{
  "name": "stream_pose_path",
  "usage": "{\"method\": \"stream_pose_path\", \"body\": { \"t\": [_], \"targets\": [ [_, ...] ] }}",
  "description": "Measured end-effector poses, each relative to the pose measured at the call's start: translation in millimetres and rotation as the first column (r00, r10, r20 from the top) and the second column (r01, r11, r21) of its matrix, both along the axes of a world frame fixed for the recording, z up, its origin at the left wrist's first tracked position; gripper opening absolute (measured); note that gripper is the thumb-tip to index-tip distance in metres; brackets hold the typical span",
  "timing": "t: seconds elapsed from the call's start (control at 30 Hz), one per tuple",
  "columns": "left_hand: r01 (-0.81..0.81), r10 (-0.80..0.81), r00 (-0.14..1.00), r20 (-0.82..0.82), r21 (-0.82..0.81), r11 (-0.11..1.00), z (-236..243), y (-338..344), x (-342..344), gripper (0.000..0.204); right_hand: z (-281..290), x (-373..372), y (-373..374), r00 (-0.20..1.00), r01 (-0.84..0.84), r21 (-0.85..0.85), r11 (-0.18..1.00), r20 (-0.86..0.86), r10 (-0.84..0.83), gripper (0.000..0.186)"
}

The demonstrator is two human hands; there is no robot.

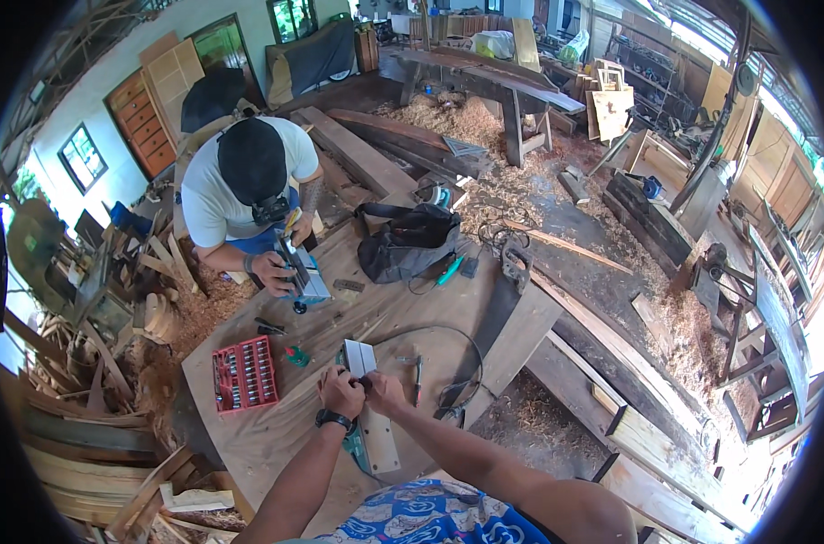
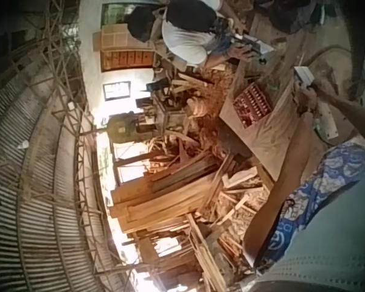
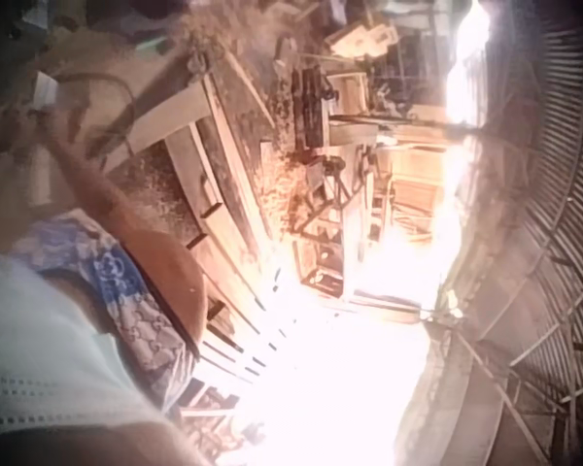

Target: The person manipulates an electric planer on a table, loosening and tightening parts using a screwdriver and a wrench-like tool while another person works nearby.

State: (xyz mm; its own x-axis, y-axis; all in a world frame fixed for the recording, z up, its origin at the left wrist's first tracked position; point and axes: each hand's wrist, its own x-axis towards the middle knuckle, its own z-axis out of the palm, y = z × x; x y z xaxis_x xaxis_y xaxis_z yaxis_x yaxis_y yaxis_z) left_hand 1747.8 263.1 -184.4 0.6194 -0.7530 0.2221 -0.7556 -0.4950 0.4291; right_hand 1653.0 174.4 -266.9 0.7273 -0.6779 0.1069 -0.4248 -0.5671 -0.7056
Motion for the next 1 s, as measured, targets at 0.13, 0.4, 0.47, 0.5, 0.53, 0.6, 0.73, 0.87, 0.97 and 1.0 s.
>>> {"method": "stream_pose_path", "body": {
  "t": [0.13, 0.4, 0.47, 0.5, 0.53, 0.6, 0.73, 0.87, 0.97, 1.0],
  "targets": [
    [-0.029, 0.028, 0.999, -0.035, -0.031, 0.999, -5, -2, 4, 0.017, 1, -1, 3, 0.997, 0.075, 0.046, 0.996, 0.032, -0.077, 0.023],
    [0.011, -0.011, 1.0, -0.014, -0.033, 0.999, -2, -3, 0, 0.016, -6, -2, -3, 0.998, 0.061, 0.032, 0.998, 0.017, -0.061, 0.021],
    [-0.007, 0.007, 0.999, -0.038, -0.013, 1.0, -2, -3, 0, 0.017, -3, -1, -2, 0.996, 0.06, 0.032, 0.998, -0.072, -0.058, 0.021],
    [0.0, -0.002, 0.998, -0.07, -0.036, 0.999, -2, -3, 0, 0.017, -1, -1, -1, 0.986, 0.062, 0.03, 0.998, -0.159, -0.056, 0.022],
    [-0.002, -0.004, 0.995, -0.101, -0.057, 0.998, -3, 1, 2, 0.017, 3, 1, 2, 0.986, 0.052, 0.034, 0.998, -0.16, -0.046, 0.022],
    [0.017, -0.02, 0.999, -0.049, -0.06, 0.998, -4, 4, 3, 0.016, 3, -3, 1, 0.998, -0.011, 0.022, 1.0, 0.061, 0.01, 0.02],
    [0.021, -0.021, 1.0, 0.005, -0.033, 0.999, -3, 0, 2, 0.014, -6, -1, 2, 0.997, 0.047, -0.026, 0.999, -0.056, -0.048, 0.018],
    [-0.009, 0.008, 0.999, -0.037, -0.026, 1.0, -6, -4, -1, 0.018, -15, -5, -3, 0.998, 0.029, -0.013, 0.999, 0.054, -0.029, 0.019],
    [0.038, -0.036, 0.999, 0.021, -0.07, 0.997, -4, 0, -1, 0.017, -7, -4, -2, 0.998, 0.063, 0.01, 0.998, 0.028, -0.063, 0.021],
    [0.04, -0.039, 0.999, 0.02, -0.045, 0.998, -5, 1, 0, 0.017, -5, -3, 0, 0.997, 0.075, 0.036, 0.997, -0.029, -0.074, 0.021]
  ]
}}
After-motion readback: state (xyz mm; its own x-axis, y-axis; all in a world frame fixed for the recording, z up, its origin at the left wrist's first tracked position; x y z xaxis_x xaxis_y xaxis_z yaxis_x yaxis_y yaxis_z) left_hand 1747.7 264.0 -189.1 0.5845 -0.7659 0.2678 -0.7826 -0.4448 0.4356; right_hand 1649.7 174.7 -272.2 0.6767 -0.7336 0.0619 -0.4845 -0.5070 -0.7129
